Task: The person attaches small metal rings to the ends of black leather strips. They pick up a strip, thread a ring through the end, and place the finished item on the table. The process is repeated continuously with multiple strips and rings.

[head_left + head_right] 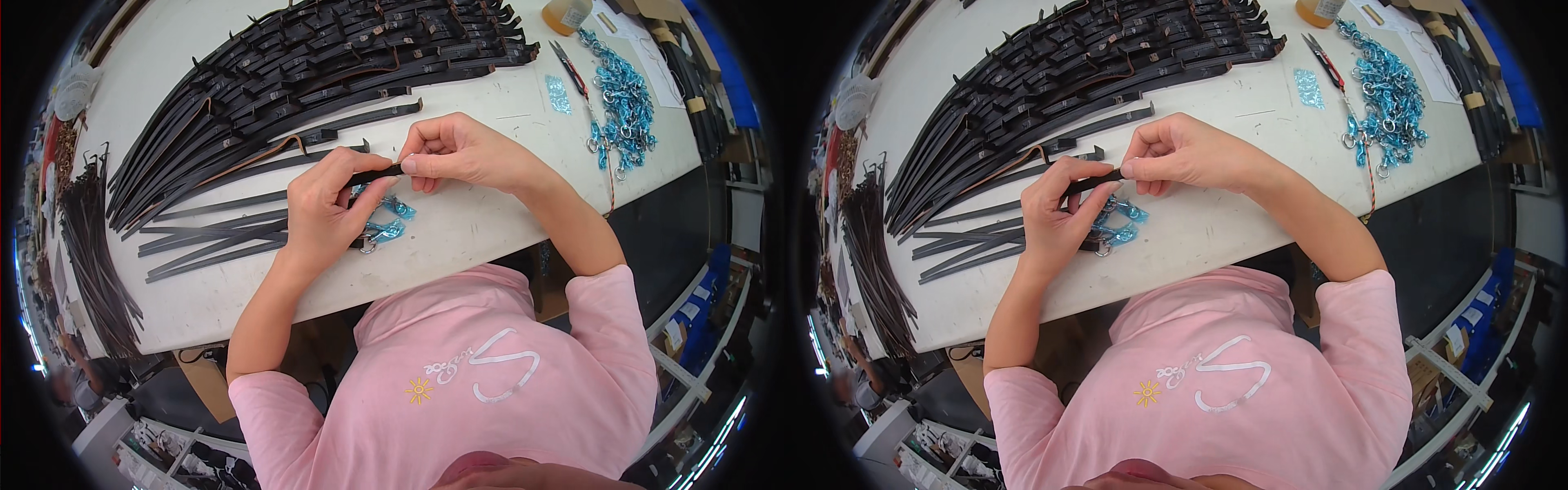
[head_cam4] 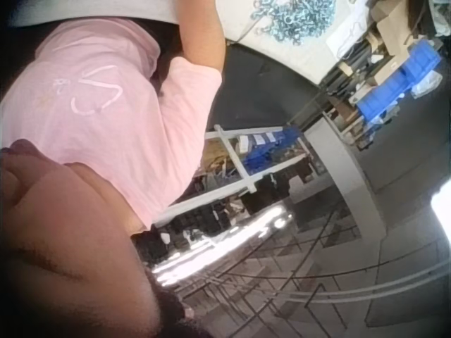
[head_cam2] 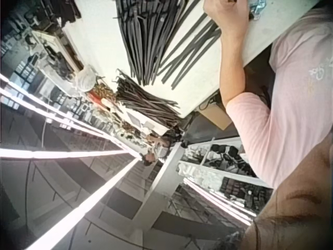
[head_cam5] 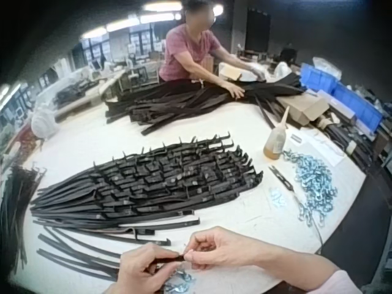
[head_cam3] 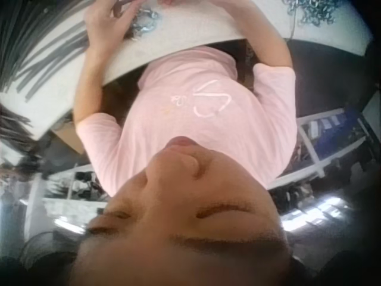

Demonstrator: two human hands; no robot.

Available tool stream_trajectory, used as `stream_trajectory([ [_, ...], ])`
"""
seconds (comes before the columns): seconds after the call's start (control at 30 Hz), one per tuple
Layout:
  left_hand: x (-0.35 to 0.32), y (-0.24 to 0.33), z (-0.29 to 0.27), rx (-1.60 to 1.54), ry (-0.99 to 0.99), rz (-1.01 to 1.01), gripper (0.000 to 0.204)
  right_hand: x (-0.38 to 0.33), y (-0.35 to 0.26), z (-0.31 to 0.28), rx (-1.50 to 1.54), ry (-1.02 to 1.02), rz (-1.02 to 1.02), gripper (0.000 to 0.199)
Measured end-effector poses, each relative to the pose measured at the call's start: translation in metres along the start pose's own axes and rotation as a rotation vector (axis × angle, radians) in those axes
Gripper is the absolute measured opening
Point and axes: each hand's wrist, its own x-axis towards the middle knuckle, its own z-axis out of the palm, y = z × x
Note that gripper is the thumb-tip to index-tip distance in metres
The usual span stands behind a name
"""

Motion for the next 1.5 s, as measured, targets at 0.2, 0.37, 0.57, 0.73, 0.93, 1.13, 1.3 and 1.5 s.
stream_trajectory([
  [0.2, 0.002, 0.001, 0.0, 0.015, -0.012, -0.057, 0.022, 0.002, 0.003, -0.001, 0.004, 0.026, 0.033, 0.021],
  [0.37, 0.003, 0.002, -0.008, 0.116, -0.076, -0.081, 0.019, 0.002, 0.003, -0.002, -0.006, 0.051, 0.04, 0.019],
  [0.57, 0.002, 0.003, -0.007, 0.127, -0.057, -0.072, 0.02, 0.002, 0.001, 0.002, -0.052, 0.081, 0.012, 0.018],
  [0.73, 0.002, 0.002, -0.005, 0.13, -0.046, -0.069, 0.021, 0.0, -0.001, 0.002, -0.09, 0.091, 0.005, 0.022],
  [0.93, 0.002, 0.0, -0.004, 0.109, -0.045, -0.07, 0.02, 0.002, 0.002, 0.003, -0.073, 0.118, -0.006, 0.019],
  [1.13, 0.003, 0.001, -0.003, 0.09, -0.046, -0.093, 0.019, 0.002, 0.003, 0.003, -0.059, 0.114, -0.016, 0.019],
  [1.3, 0.002, -0.004, -0.003, 0.082, -0.047, -0.076, 0.018, 0.002, 0.004, 0.004, -0.072, 0.132, -0.012, 0.019],
  [1.5, 0.003, -0.006, -0.001, 0.056, -0.04, -0.05, 0.018, 0.001, 0.002, 0.008, -0.133, 0.181, -0.032, 0.018],
])
